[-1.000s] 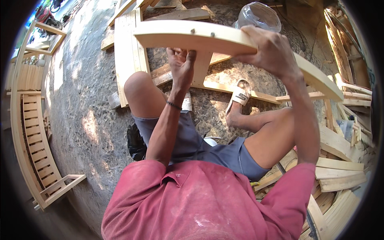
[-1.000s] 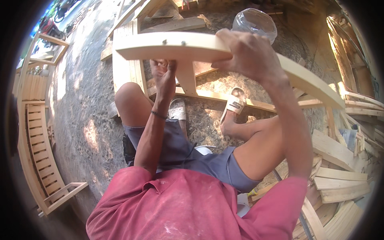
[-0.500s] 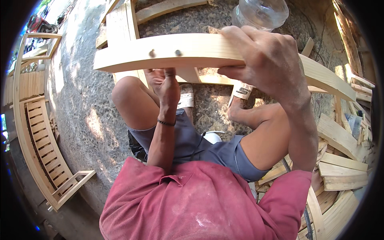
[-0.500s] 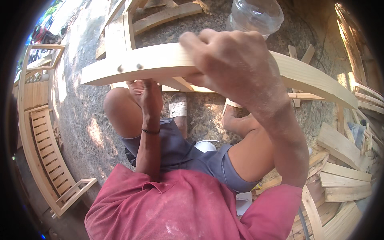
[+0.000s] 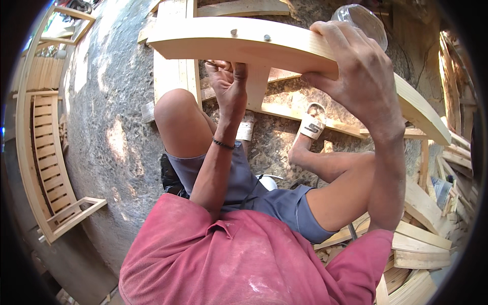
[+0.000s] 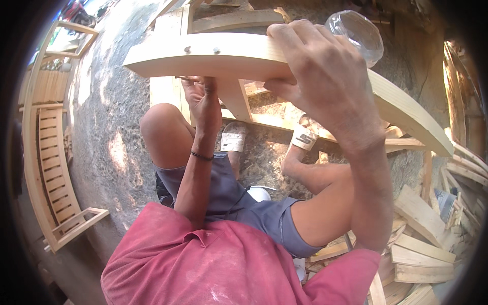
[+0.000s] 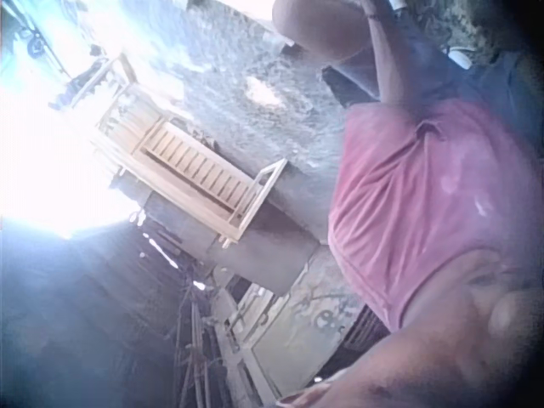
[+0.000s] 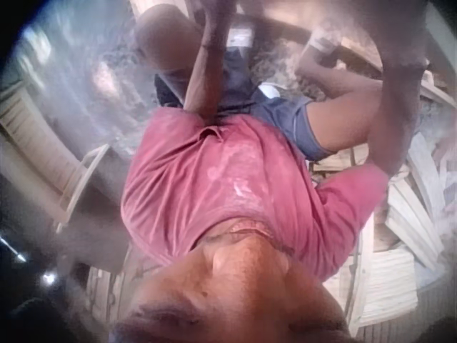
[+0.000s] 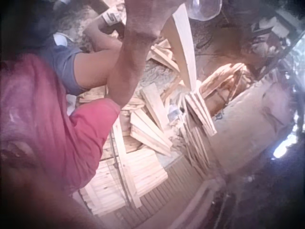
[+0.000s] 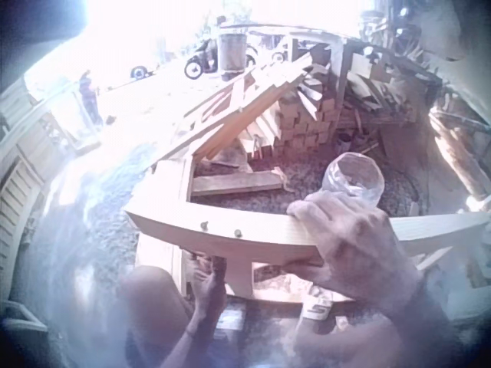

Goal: The person assembles a wooden frame by applying glue to joints and hammering nails into pre-drilled holes.

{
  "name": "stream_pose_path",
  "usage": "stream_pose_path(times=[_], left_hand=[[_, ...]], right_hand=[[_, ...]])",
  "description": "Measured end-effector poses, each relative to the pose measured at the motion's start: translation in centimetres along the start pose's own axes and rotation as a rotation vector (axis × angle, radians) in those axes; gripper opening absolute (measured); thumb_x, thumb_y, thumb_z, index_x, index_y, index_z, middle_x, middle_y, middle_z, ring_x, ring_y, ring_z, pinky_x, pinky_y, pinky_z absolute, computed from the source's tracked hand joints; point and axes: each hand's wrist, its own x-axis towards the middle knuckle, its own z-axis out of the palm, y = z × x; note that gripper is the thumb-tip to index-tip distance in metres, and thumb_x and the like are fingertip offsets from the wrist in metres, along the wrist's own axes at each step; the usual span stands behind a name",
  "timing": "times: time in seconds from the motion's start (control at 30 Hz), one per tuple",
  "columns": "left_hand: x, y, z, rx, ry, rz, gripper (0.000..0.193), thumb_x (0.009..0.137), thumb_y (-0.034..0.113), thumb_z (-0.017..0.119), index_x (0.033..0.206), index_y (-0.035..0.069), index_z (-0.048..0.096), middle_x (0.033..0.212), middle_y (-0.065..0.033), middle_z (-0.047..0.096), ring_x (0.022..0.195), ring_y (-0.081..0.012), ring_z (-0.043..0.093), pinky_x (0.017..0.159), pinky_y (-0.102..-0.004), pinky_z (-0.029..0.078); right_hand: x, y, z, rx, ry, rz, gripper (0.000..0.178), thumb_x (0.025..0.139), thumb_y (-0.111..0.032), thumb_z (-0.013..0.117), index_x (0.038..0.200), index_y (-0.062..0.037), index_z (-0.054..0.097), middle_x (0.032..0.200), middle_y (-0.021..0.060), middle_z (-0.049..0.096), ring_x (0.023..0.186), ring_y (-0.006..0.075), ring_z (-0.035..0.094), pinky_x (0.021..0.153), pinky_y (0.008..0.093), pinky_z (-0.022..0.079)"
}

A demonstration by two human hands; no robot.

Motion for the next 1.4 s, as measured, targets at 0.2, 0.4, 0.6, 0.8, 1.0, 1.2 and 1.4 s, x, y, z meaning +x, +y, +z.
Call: stream_pose_path(times=[0.2,0.4,0.6,0.8,1.0,1.2,1.4], left_hand=[[-1.0,0.4,0.7,0.049,0.035,0.090,0.039,0.095,0.022,0.066,0.110,0.009,0.033,0.110,-0.0054,0.047,0.105,-0.0105,0.052,0.090,-0.0246,0.044],[-1.2,-0.1,0.5,0.046,0.075,0.165,0.053,0.093,0.025,0.067,0.127,0.004,0.032,0.116,-0.0103,0.053,0.107,-0.0144,0.056,0.089,-0.0287,0.049],[-1.7,0.3,0.9,0.012,0.095,0.071,0.067,0.088,0.035,0.073,0.127,0.003,0.030,0.128,-0.0159,0.048,0.123,-0.0217,0.050,0.104,-0.0375,0.044],[-2.2,-0.9,-0.2,0.245,0.132,0.148,0.060,0.090,0.044,0.069,0.122,0.000,0.043,0.112,-0.0132,0.057,0.108,-0.0212,0.059,0.090,-0.0347,0.050],[-1.9,-1.0,-0.1,0.275,0.097,0.236,0.052,0.093,0.035,0.066,0.123,0.000,0.042,0.114,-0.0108,0.055,0.105,-0.0187,0.058,0.089,-0.0324,0.049],[-1.9,-1.3,-0.3,0.197,0.104,0.204,0.055,0.090,0.038,0.072,0.121,0.002,0.043,0.108,-0.0074,0.053,0.096,-0.0161,0.055,0.086,-0.0314,0.049],[-1.9,0.6,0.5,0.042,0.073,0.099,0.055,0.089,0.035,0.073,0.120,0.004,0.041,0.114,-0.0109,0.056,0.107,-0.0170,0.059,0.089,-0.0304,0.051]], right_hand=[[-1.1,-3.4,1.6,-0.076,0.205,-0.055,0.054,0.066,-0.023,0.084,0.115,-0.0137,0.063,0.117,0.0038,0.059,0.112,0.0219,0.057,0.093,0.0416,0.043],[-0.9,-6.8,3.9,-0.320,0.201,-0.007,0.058,0.072,-0.034,0.078,0.124,-0.0173,0.058,0.121,0.0003,0.058,0.114,0.0192,0.055,0.098,0.0520,0.039],[-1.1,-6.5,4.8,-0.356,0.283,-0.079,0.063,0.075,-0.046,0.078,0.126,-0.0138,0.058,0.123,0.0029,0.061,0.111,0.0210,0.059,0.102,0.0546,0.033],[-1.4,-6.6,4.6,-0.344,0.318,-0.118,0.058,0.076,-0.045,0.078,0.122,-0.0147,0.060,0.121,0.0029,0.064,0.105,0.0218,0.063,0.101,0.0546,0.035],[-1.3,-6.4,4.2,-0.310,0.330,-0.124,0.058,0.074,-0.042,0.080,0.121,-0.0145,0.060,0.120,0.0032,0.065,0.103,0.0222,0.064,0.099,0.0548,0.037],[-1.0,-6.1,4.0,-0.251,0.307,-0.115,0.063,0.072,-0.038,0.081,0.126,-0.0152,0.056,0.116,0.0049,0.064,0.102,0.0245,0.063,0.091,0.0486,0.047],[-0.6,-7.2,1.9,0.060,0.217,0.005,0.041,0.077,-0.023,0.077,0.115,-0.0156,0.065,0.112,0.0051,0.065,0.101,0.0255,0.063,0.091,0.0421,0.047]])
